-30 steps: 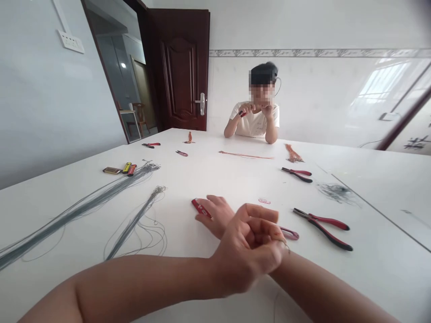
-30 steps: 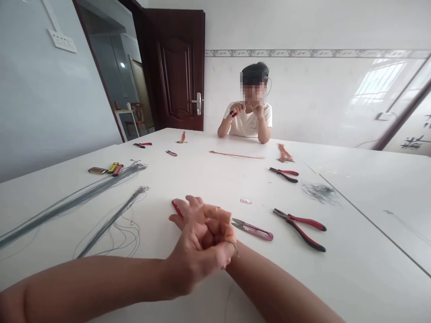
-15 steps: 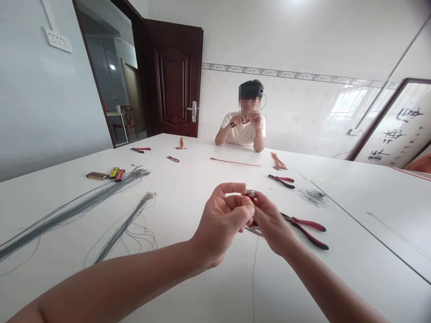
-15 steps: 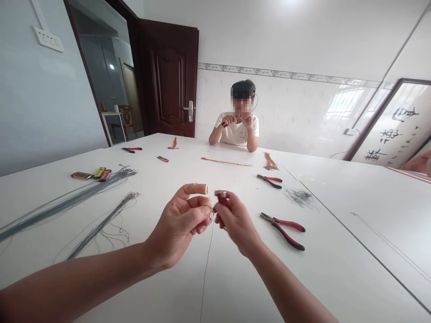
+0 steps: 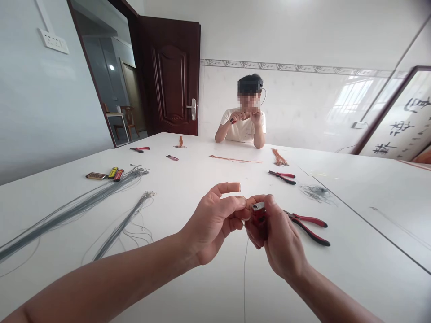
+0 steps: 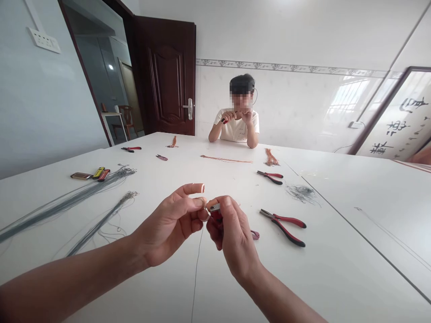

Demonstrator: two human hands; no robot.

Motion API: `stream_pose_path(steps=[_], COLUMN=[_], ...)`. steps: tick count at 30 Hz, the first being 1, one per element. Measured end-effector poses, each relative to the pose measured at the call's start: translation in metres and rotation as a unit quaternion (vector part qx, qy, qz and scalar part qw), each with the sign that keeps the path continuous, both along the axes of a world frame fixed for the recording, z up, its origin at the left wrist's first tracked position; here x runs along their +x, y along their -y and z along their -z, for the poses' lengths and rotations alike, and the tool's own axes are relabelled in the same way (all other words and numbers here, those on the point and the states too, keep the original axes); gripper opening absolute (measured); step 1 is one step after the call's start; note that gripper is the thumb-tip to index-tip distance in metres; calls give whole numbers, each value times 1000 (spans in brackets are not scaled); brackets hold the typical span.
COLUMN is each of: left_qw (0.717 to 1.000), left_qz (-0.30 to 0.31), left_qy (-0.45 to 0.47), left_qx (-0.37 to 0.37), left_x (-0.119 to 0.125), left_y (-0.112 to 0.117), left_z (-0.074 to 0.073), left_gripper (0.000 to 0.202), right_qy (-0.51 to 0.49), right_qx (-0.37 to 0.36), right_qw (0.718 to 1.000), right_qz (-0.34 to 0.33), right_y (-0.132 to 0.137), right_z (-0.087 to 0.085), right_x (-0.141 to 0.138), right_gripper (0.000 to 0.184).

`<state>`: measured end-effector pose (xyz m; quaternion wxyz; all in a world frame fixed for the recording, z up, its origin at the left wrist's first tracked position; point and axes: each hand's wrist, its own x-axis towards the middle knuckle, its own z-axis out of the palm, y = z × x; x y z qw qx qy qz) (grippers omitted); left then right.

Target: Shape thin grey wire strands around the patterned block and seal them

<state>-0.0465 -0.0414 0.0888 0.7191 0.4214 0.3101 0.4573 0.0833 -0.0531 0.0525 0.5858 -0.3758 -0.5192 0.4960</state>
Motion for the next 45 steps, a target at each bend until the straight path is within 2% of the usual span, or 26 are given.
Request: stream_pose_path(steps=[5,14,25,45], left_qw=[1000,999,1000,1000], left_qz=[19,14,16,1], left_qy=[8,7,0,10], left_qx=[-16,-37,-23,-14], left_x=[1,3,4,7], left_y=[1,2,4,6], left_z=[1,-1,3,8], left_gripper=[23,22,23,21], right_qy=[-14,-34,-39,-54], right_qx=[-17,-9,-9,-25], right_qw=[1000,999,999,998], right_qz=[-7,12,32,29], right_y=[2,3,3,-1], right_z=[-1,-3,-3,0], right_x=[-3,-5,-8,-10], right_gripper=[37,32,26,24])
